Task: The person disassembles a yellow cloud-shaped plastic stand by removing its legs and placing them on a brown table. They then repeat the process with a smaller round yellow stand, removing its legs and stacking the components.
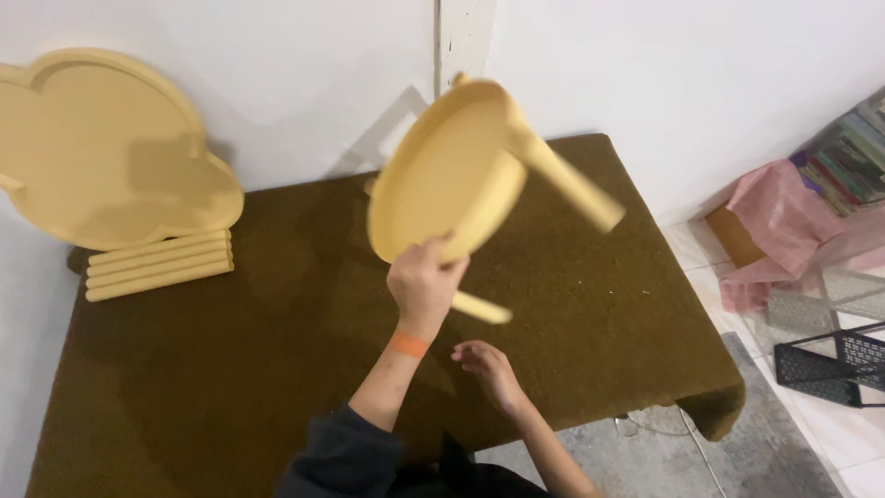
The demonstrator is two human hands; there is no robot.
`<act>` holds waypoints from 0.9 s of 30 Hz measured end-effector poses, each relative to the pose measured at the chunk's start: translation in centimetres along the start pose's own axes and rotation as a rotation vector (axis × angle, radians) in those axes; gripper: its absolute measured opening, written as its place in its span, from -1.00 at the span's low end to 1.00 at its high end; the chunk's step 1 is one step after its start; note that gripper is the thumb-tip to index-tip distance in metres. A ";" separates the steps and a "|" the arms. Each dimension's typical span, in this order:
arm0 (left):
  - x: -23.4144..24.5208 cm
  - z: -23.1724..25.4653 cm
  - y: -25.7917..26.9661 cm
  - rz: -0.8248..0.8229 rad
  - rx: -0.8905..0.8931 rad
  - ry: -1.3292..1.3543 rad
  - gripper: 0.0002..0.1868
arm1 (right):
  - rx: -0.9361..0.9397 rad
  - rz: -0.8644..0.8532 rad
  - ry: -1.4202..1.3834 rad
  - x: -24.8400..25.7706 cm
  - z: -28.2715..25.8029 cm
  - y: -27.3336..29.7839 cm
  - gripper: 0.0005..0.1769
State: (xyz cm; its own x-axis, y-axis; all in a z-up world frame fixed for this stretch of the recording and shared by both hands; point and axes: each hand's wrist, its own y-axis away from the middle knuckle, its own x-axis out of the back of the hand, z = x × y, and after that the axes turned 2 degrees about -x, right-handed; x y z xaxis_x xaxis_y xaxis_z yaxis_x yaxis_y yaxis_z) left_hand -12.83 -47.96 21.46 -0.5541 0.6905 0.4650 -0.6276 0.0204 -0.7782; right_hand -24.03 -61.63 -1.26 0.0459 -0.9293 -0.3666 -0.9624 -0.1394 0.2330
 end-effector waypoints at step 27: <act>0.9 -9.8 23.5 -0.519 1.702 1.058 -0.32 | -0.006 0.468 0.095 -3.1 0.0 -4.2 -0.44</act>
State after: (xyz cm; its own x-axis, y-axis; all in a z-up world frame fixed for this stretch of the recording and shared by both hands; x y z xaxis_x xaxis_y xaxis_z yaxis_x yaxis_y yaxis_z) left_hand -22.66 -39.78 -0.55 -0.1287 0.9126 -0.3881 -0.6993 0.1939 0.6880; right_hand -20.12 -58.17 -1.16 -0.3679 -0.9198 -0.1366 -0.8839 0.3003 0.3586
